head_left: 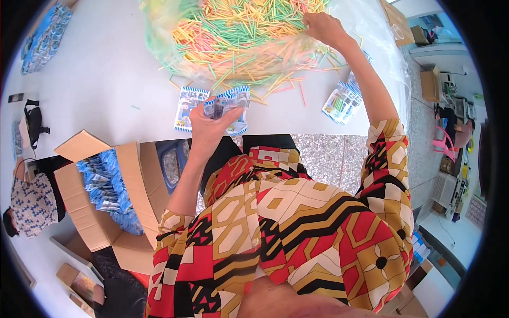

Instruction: Packing colorful shredded paper into small plastic bags at a production table.

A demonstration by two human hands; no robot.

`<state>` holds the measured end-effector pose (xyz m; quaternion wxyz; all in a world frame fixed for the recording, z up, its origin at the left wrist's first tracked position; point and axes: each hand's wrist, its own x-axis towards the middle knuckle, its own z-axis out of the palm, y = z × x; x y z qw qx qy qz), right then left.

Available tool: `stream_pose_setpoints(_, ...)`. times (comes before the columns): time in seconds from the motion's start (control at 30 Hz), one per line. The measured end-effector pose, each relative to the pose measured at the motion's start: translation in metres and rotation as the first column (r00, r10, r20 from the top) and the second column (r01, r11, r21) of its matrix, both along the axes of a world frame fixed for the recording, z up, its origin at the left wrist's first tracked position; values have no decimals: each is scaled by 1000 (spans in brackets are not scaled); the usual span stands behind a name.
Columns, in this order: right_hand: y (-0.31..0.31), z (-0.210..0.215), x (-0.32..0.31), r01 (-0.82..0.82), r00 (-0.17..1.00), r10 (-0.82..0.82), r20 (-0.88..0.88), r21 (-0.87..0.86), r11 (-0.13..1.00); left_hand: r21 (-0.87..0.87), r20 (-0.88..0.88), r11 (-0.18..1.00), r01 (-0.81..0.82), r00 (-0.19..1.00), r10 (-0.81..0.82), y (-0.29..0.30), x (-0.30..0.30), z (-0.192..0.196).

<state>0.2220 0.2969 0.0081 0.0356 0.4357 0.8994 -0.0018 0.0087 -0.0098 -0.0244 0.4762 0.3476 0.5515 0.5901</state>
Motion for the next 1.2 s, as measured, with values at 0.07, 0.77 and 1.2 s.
stream_pose_setpoints(0.07,6,-4,4,-84,994,86,-74,37,996,0,-7,1000,18,1000,-18,2,1,2)
stream_pose_setpoints(0.77,38,-42,-7,-533,731,537,-421,139,835,-3,-12,997,83,996,-83,11,9,12)
stream_pose_setpoints(1.2,20,-66,-44,-386,839,521,-158,502,774,-19,-5,998,66,998,-66,15,12,16)
